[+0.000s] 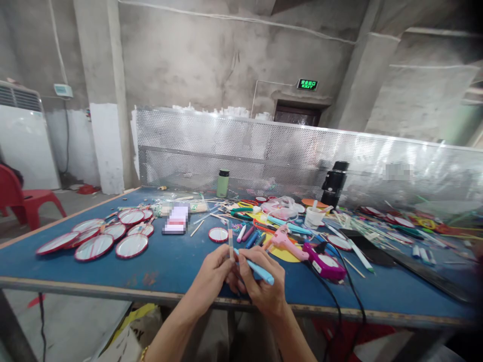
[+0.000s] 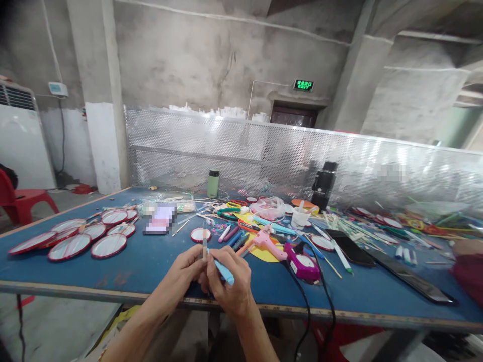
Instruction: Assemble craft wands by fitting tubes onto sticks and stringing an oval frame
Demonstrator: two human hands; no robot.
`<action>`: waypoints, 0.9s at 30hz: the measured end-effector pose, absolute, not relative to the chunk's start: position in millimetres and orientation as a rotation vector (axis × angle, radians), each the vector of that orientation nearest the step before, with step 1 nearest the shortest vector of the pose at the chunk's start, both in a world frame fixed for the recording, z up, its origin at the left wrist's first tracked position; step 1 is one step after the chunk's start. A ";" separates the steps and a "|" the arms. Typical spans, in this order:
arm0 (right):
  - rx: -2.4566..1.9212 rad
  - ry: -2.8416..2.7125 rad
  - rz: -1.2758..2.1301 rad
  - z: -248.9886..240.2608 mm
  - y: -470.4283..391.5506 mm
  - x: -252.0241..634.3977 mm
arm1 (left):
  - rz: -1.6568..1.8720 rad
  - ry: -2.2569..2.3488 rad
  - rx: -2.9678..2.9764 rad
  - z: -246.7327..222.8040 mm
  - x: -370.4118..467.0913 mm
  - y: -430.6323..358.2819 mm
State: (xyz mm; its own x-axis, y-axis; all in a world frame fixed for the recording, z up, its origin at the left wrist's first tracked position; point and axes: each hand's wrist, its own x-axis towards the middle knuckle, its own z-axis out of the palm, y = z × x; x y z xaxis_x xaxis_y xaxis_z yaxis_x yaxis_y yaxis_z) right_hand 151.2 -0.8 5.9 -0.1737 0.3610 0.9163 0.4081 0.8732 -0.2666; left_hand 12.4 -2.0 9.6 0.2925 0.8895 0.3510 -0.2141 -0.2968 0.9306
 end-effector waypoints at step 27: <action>-0.595 -1.737 -0.066 6.1 -0.6 150.5 | 1.248 0.693 1.455 8.8 13.5 -1.7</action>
State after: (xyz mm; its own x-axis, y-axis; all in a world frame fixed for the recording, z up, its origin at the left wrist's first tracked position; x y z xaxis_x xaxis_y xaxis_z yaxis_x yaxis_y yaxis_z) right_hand 150.5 -0.6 6.1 -0.1311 0.3524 0.9266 0.4218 0.8657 -0.2695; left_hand 13.5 -1.7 8.8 0.2885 0.8985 0.3308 -0.1948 -0.2831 0.9391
